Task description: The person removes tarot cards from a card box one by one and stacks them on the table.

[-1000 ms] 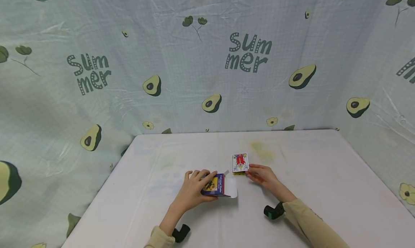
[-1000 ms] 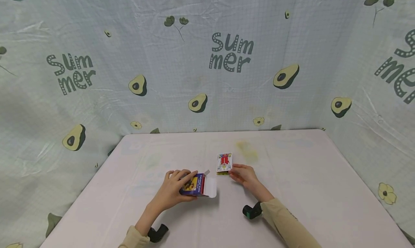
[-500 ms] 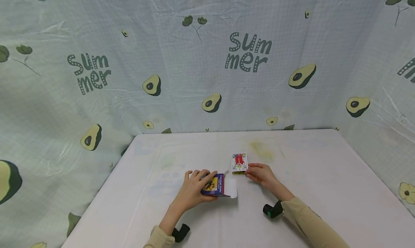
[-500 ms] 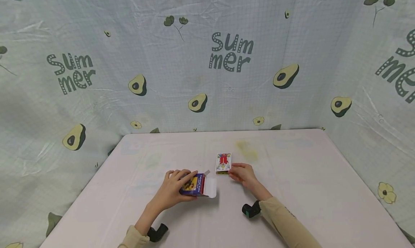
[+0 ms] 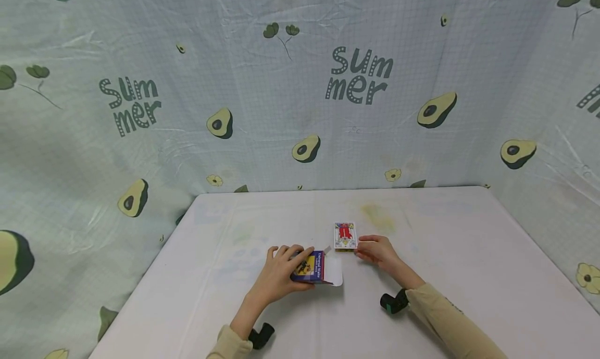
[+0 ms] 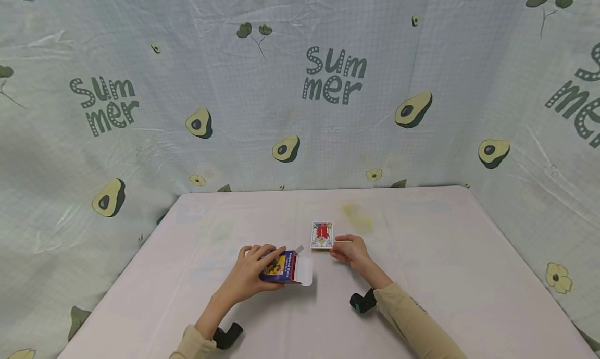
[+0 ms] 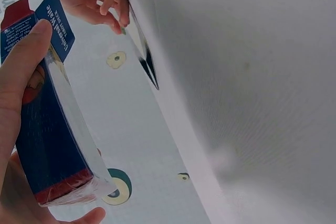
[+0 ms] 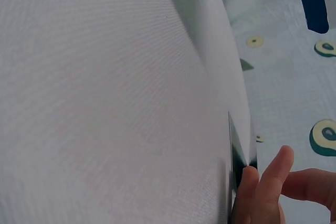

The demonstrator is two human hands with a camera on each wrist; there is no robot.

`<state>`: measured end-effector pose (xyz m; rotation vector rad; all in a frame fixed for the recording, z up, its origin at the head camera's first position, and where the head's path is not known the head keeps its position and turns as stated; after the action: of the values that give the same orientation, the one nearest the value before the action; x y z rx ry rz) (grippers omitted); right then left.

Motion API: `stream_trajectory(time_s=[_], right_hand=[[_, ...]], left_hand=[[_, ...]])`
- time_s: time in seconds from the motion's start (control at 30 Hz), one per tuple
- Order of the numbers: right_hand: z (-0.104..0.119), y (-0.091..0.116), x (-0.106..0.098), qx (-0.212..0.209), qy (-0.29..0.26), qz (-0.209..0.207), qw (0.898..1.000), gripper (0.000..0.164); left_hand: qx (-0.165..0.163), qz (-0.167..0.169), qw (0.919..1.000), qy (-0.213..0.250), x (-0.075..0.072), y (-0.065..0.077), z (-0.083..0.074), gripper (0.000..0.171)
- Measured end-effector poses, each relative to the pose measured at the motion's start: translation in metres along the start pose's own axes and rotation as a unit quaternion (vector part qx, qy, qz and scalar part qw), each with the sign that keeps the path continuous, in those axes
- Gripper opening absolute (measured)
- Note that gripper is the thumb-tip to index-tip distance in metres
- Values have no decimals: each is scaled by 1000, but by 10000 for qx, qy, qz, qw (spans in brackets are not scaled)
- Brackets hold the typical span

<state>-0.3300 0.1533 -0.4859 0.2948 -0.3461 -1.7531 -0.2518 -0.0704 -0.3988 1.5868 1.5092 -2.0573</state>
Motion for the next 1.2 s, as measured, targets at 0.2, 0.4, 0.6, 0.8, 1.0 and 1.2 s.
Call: stream_trajectory(time_s=[0.2, 0.4, 0.6, 0.8, 1.0, 1.2], right_hand=[[-2, -2, 0, 157, 150, -162, 9996, 41], [-2, -2, -1, 210, 147, -160, 9995, 41], [0, 2, -5, 206, 82, -59, 9997, 40], [-1, 2, -8, 259, 161, -19, 9995, 39], [-1, 3, -10, 154, 294, -31, 9994, 37], [3, 14, -10, 69, 69, 171, 9998, 37]], left_hand=[[15, 27, 10000, -56, 0, -1, 0, 75], [39, 44, 9999, -86, 1, -1, 0, 75], [38, 55, 10000, -31, 3, 0, -1, 75], [-7, 99, 9999, -29, 5, 0, -1, 76], [-41, 116, 9999, -18, 6, -1, -1, 76], [-12, 75, 10000, -22, 5, -2, -2, 75]])
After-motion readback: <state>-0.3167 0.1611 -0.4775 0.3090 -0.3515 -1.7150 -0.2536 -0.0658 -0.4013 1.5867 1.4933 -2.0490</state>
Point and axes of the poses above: each hand's wrist, its own y-axis away from the middle knuckle, its own x-axis out of the palm, z = x × y, the point moved 7 cm from there along -y, towards the middle knuckle, and after that the axes turned 13 degrees about -z, right-handed, at the moved point
